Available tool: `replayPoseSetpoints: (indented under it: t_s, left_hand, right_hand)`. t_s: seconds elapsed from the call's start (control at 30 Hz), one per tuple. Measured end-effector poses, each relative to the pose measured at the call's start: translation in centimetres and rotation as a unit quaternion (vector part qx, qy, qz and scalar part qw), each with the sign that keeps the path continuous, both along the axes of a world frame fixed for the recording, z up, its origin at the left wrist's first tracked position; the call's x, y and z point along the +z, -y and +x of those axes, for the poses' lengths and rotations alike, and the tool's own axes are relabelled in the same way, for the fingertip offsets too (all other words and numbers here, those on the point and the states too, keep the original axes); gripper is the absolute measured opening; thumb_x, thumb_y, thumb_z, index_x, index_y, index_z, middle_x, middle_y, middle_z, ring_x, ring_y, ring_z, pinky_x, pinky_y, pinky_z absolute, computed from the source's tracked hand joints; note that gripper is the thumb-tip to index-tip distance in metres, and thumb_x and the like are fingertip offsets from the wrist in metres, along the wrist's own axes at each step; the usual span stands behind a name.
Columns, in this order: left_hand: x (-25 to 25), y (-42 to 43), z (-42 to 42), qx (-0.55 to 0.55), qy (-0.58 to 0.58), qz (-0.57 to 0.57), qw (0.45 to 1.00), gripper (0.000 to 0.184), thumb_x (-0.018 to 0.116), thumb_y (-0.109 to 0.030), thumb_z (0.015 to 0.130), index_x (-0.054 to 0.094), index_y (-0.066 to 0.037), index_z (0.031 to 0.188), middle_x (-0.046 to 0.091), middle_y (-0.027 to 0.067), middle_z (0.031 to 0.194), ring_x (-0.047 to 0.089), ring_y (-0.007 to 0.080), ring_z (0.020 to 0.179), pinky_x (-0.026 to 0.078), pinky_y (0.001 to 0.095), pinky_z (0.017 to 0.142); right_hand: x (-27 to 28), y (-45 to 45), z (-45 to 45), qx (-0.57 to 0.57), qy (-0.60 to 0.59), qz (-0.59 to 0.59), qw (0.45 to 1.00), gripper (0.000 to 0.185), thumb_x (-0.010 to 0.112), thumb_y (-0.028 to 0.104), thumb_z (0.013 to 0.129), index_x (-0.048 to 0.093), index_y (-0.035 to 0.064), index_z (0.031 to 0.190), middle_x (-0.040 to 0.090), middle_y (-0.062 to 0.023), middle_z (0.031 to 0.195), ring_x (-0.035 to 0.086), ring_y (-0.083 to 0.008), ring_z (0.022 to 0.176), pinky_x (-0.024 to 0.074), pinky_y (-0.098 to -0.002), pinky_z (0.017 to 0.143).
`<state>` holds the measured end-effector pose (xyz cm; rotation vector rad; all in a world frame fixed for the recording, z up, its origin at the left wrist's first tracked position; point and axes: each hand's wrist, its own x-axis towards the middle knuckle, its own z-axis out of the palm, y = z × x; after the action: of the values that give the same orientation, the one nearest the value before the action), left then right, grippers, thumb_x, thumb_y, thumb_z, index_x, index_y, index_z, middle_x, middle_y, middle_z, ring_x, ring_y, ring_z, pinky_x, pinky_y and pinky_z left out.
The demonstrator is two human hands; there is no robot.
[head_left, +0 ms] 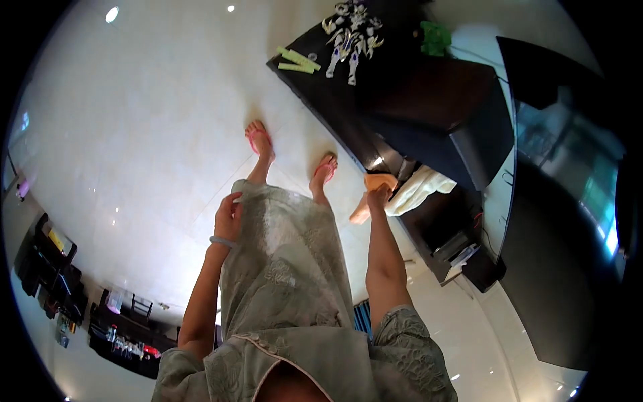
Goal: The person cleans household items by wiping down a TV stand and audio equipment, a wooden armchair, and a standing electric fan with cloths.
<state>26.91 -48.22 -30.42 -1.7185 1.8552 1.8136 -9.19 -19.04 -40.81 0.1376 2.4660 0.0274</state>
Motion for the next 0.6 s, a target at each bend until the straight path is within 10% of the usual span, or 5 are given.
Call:
replayPoseSetpoints:
  t_s: [0.13,0.23,0.3,0.43,0.6]
  left_hand:
    - [1.6,-0.1,-3.5,-0.024,-0.024,-0.015,0.999,0.029,0.058,-0.008,0.093,0.06,-0.007,0.122,0.065,0.0117,0.095,0.065,0.0207,0.081,0.051,0.032,0.073]
    - [2.1,-0.4,-5.7,-0.055,0.01,-0.014,0.998,0.031,0.058,-0.009,0.092,0.06,-0.007,0.123,0.066,0.0129,0.1,0.065,0.0222,0.083,0.051,0.0331,0.075]
    - [2.1,-1.2,-7.0,-0.039,-0.036,0.001,0.999,0.035,0.061,-0.011,0.092,0.057,-0.005,0.126,0.065,0.0153,0.107,0.066,0.0245,0.087,0.052,0.033,0.078]
    - [0.6,-2.4,-8.6,-0.038,-0.062,-0.026,0.997,0.046,0.063,-0.018,0.093,0.051,-0.005,0.135,0.06,0.019,0.121,0.064,0.0279,0.101,0.052,0.0339,0.083]
    - [4.1,-1.7,-13.0,0.154,-0.075,0.145,0.974,0.071,0.065,-0.032,0.095,0.03,-0.003,0.149,0.049,0.0169,0.138,0.052,0.0277,0.125,0.054,0.0326,0.087]
  right_hand:
    - [-1.0,5.2,0.6,-0.046,0.007,0.003,0.999,0.079,0.072,0.034,0.081,0.036,-0.0036,0.141,0.036,-0.0289,0.141,0.047,-0.0406,0.123,0.0418,-0.0469,0.107]
    - [-2.2,10.1,3.4,0.195,-0.016,0.026,0.98,0.07,0.066,0.027,0.087,0.034,-0.0119,0.136,0.03,-0.031,0.143,0.04,-0.0459,0.13,0.0424,-0.044,0.106]
    - [0.5,14.3,4.7,0.169,-0.075,-0.182,0.966,0.055,0.049,-0.001,0.08,0.039,-0.003,0.134,0.036,-0.0311,0.138,0.029,-0.0468,0.132,0.0276,-0.045,0.114]
    - [3.9,18.0,3.6,0.082,-0.007,-0.344,0.935,0.051,0.049,-0.001,0.083,0.045,0.0022,0.133,0.043,-0.025,0.138,0.04,-0.04,0.13,0.0343,-0.0417,0.11]
    - [8.8,21.3,3.7,-0.058,0.388,-0.506,0.768,0.054,0.051,0.0,0.086,0.044,0.0042,0.14,0.057,-0.0063,0.129,0.057,-0.0166,0.117,0.0471,-0.0298,0.097]
